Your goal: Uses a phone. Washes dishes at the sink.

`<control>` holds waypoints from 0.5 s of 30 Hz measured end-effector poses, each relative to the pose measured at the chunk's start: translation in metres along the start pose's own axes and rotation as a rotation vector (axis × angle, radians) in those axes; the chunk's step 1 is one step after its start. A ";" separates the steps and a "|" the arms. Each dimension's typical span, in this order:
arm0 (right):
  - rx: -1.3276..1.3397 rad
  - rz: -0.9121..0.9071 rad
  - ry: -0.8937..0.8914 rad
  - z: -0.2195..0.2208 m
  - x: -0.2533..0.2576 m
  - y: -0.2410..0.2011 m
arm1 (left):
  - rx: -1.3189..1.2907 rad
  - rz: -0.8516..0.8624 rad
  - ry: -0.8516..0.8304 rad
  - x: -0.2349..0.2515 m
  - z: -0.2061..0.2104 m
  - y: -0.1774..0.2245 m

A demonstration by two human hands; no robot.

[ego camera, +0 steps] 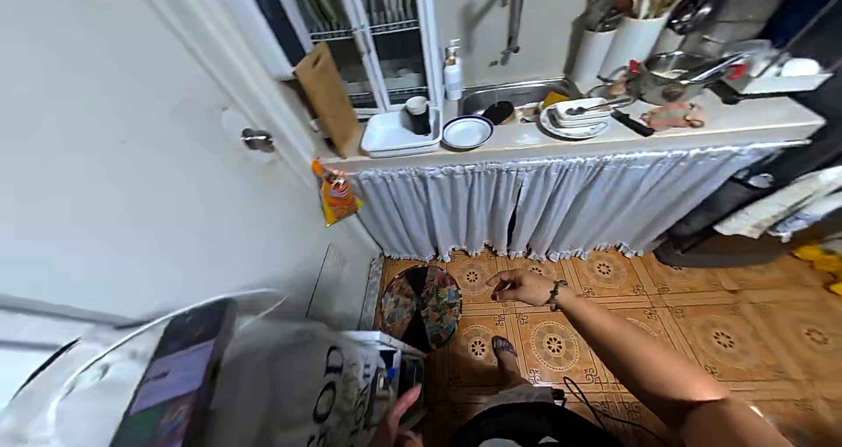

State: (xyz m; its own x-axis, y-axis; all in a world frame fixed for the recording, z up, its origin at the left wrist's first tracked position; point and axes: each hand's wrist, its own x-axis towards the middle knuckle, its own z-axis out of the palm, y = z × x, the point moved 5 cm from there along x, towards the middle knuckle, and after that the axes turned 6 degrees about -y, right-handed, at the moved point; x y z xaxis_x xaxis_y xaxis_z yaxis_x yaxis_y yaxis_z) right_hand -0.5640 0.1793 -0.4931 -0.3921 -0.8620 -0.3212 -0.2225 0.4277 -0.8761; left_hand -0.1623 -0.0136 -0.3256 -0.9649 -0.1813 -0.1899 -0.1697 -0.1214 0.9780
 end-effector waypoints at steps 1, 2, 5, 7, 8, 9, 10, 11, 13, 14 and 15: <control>0.002 0.018 0.018 -0.021 -0.005 0.009 | 0.059 -0.030 -0.080 0.024 0.005 -0.003; -0.001 0.033 0.041 -0.043 -0.008 0.021 | 0.097 -0.039 -0.143 0.047 0.009 -0.006; 0.022 0.055 0.113 -0.115 -0.014 0.051 | 0.148 0.046 -0.304 0.116 0.006 -0.027; 0.036 0.057 0.164 -0.166 -0.009 0.079 | 0.105 0.093 -0.355 0.158 0.009 -0.018; 0.044 0.063 0.183 -0.189 -0.006 0.090 | 0.068 0.085 -0.372 0.177 0.016 -0.002; 0.058 0.072 0.197 -0.208 -0.004 0.098 | 0.057 0.062 -0.388 0.194 0.025 0.017; 0.069 0.083 0.205 -0.226 -0.001 0.102 | 0.020 0.024 -0.390 0.211 0.033 0.034; 0.079 0.088 0.207 -0.244 0.005 0.106 | 0.010 0.030 -0.388 0.233 0.035 0.040; 0.128 0.091 0.202 -0.270 0.025 0.113 | -0.021 0.163 -0.256 0.285 0.012 0.011; 0.185 0.094 0.195 -0.275 0.038 0.120 | -0.088 0.251 -0.122 0.313 -0.010 -0.016; 0.253 0.099 0.193 -0.277 0.053 0.126 | -0.169 0.343 -0.004 0.339 -0.032 -0.041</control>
State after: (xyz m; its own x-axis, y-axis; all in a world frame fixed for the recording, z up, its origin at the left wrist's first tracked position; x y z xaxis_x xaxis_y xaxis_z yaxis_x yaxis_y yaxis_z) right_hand -0.8602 0.2632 -0.5209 -0.5678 -0.7418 -0.3568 0.0449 0.4049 -0.9133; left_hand -0.4758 -0.1014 -0.4331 -0.9607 -0.2355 0.1468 0.1986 -0.2139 0.9565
